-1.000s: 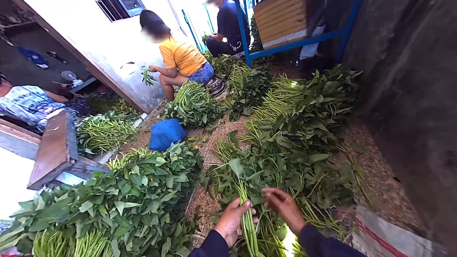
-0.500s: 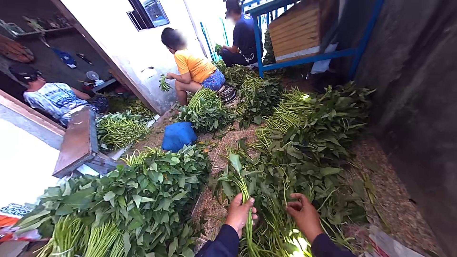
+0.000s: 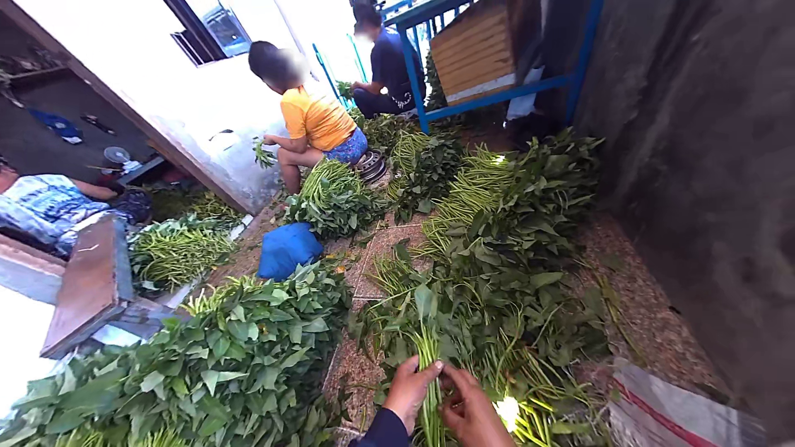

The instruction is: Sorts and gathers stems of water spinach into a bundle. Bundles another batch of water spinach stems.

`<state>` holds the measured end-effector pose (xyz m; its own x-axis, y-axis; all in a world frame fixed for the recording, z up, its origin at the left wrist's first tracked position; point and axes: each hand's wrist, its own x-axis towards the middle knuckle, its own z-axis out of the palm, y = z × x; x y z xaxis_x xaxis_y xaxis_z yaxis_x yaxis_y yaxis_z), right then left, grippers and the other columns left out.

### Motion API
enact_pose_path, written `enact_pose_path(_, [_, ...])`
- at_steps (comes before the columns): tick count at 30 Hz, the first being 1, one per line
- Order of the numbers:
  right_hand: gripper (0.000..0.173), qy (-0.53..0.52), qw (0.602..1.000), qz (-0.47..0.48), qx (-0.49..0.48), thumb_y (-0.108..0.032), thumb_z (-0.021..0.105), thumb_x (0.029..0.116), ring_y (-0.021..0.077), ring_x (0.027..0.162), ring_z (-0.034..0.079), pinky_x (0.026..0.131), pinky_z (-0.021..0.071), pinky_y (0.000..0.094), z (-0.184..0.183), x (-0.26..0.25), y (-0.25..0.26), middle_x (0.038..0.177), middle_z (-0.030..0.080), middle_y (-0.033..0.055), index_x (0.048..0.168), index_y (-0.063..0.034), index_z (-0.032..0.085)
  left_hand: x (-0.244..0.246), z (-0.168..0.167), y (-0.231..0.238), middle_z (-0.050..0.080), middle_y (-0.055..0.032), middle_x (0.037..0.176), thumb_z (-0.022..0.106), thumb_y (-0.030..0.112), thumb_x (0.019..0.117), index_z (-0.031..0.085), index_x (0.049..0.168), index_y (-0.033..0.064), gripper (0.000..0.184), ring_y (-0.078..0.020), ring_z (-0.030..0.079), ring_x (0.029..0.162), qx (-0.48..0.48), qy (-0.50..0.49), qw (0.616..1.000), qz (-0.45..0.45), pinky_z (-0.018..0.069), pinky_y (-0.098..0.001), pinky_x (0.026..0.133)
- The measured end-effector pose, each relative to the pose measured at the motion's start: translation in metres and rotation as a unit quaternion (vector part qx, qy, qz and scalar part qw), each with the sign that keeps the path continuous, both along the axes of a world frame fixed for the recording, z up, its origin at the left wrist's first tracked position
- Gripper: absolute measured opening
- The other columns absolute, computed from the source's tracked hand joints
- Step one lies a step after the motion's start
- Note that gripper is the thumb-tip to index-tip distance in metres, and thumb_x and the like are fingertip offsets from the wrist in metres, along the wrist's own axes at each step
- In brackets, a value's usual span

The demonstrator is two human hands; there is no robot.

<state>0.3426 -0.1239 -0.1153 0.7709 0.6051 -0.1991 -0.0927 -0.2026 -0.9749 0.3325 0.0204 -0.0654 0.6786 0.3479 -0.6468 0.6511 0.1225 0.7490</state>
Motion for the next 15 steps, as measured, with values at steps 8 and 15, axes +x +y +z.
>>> enact_pose_path(8, [0.039, 0.233, 0.923, -0.291, -0.092, -0.014, 0.056, 0.1047, 0.0389, 0.13, 0.055, 0.102, 0.0466, 0.0582, -0.127, 0.095, -0.049, 0.146, 0.053, 0.0234, 0.143, -0.0046, 0.056, 0.006, 0.032, 0.017, 0.068, -0.0182, 0.09, 0.057, 0.011, 0.1052, 0.052, 0.131, 0.0011, 0.028, -0.0303, 0.071, 0.073, -0.095, -0.029, 0.992, 0.078, 0.0623, -0.0449, 0.063])
enact_pose_path(15, [0.024, 0.136, 0.915, -0.37, -0.09, -0.01, 0.069, 0.0968, 0.0302, 0.103, 0.068, 0.09, 0.0545, 0.0497, -0.142, 0.088, -0.047, 0.115, 0.07, 0.0188, 0.118, -0.0002, 0.07, 0.004, 0.035, 0.022, 0.069, -0.0184, 0.086, 0.056, 0.008, 0.1048, 0.05, 0.131, -0.0004, 0.028, -0.0292, 0.072, 0.072, -0.101, -0.068, 0.985, 0.12, 0.0626, -0.0407, 0.064])
